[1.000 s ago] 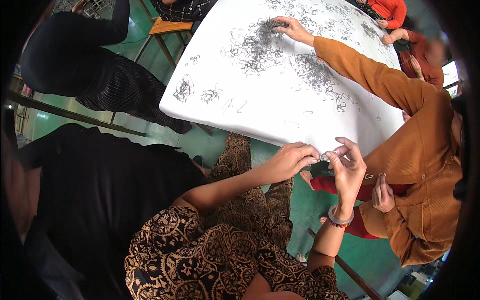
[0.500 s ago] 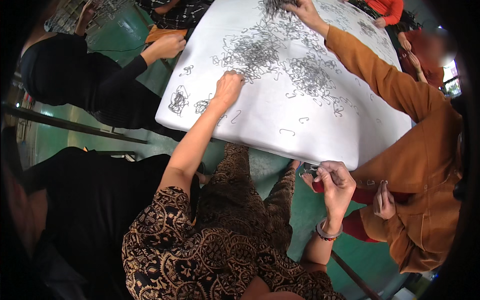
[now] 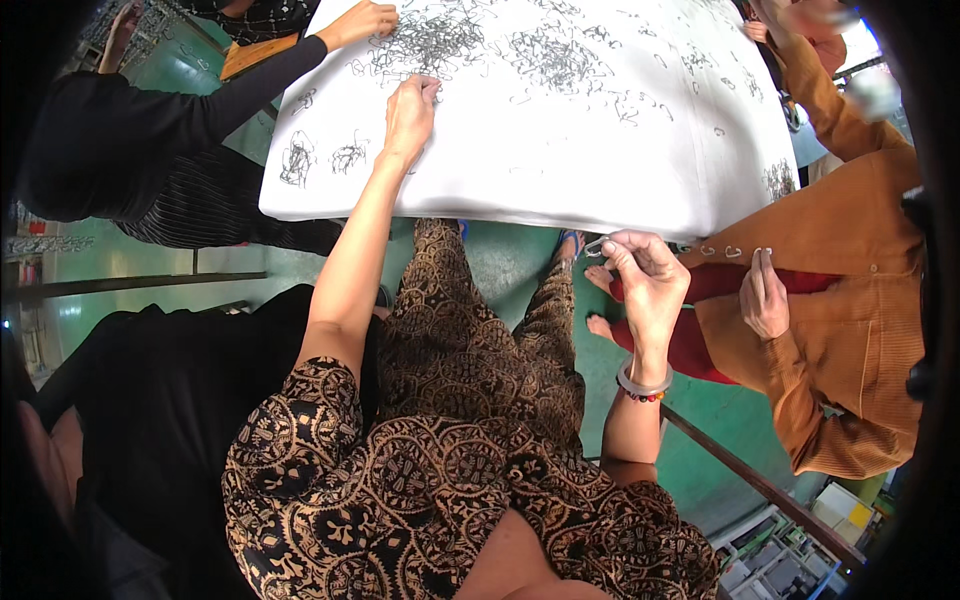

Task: The person repeatedly picks up paperclips from a white table and links them together by hand, forming a growing chain. Other people around the table perform the same action simultaneously.

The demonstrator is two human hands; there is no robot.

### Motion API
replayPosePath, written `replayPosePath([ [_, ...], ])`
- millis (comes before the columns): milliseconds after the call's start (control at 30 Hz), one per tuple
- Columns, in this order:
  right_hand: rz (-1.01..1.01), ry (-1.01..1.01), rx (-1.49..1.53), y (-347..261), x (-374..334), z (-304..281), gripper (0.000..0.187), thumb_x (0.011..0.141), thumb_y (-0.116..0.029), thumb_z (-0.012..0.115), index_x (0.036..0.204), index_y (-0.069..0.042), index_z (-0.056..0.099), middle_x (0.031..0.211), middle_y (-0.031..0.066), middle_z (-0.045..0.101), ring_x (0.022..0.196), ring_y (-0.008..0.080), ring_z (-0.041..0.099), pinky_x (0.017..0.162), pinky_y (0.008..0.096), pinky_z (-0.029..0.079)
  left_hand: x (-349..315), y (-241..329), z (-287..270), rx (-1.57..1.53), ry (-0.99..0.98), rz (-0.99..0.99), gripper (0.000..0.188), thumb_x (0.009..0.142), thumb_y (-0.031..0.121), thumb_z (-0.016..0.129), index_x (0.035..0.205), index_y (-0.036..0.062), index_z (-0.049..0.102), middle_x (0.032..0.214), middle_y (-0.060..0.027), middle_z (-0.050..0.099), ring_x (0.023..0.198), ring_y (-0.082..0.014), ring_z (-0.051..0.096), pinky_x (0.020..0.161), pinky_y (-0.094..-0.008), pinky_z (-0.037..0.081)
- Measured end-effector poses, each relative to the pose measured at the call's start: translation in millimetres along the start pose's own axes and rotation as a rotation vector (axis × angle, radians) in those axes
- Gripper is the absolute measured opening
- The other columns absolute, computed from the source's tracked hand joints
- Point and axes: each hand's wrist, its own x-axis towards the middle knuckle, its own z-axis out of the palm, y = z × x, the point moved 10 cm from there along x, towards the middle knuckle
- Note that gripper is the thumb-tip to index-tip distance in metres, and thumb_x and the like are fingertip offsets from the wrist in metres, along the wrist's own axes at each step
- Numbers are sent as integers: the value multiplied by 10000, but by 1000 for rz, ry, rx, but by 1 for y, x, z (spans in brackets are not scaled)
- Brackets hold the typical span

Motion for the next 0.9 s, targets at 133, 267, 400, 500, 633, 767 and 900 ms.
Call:
replayPosePath([
  [133, 80, 0, 32, 17, -3, 2, 117, 873, 31, 651, 977, 24, 704, 842, 38, 689, 722, 71, 612, 645, 215, 524, -49, 27, 40, -500, -339, -217, 270, 941, 168, 613, 1084, -59, 645, 936, -109, 677, 700, -126, 627, 713, -290, 528],
  [267, 66, -13, 3, 29, -1, 7, 142, 898, -5, 648, 1033, 5, 693, 882, 29, 690, 745, 53, 606, 590, 189, 518, -121, 95, 61, -904, -538, -190, 223, 925, 153, 650, 1029, -44, 653, 946, -79, 669, 789, -126, 631, 783, -280, 515],
  [400, 89, 19, 74, 39, -2, 9, 155, 882, 17, 658, 1033, 11, 695, 891, 41, 695, 750, 58, 604, 630, 188, 471, -168, 141, 67, -826, -635, -93, 180, 922, 135, 642, 1027, -12, 654, 987, -61, 650, 879, -134, 624, 811, -274, 502],
  [500, 51, 24, 162, 31, -5, 12, 159, 867, 63, 654, 1017, 24, 691, 923, 47, 693, 785, 83, 613, 729, 224, 514, -171, 164, 56, -613, -499, 137, 164, 910, 103, 631, 1035, -3, 645, 999, -82, 631, 892, -169, 621, 797, -288, 494],
  [633, 101, 67, 197, 26, -7, 14, 170, 869, 86, 635, 1019, 17, 678, 916, 22, 673, 790, 73, 604, 723, 211, 502, -170, 169, 49, -521, -355, 182, 164, 891, 67, 622, 1037, -8, 629, 987, -123, 611, 875, -225, 614, 777, -322, 486],
  [767, 117, 119, 207, 22, -7, 20, 151, 860, 90, 655, 1007, 55, 659, 906, 54, 668, 811, 95, 614, 739, 223, 518, -166, 168, 41, -631, -255, 139, 127, 918, 63, 601, 1024, -6, 613, 949, -114, 630, 825, -191, 623, 746, -313, 500],
  [900, -66, 89, 141, -8, 0, 17, 202, 823, 106, 682, 1016, 47, 676, 976, 82, 663, 871, 129, 638, 775, 237, 532, -159, 167, 39, -727, -320, 48, 105, 950, 70, 590, 1023, 3, 621, 993, -93, 691, 935, -139, 654, 831, -287, 515],
])
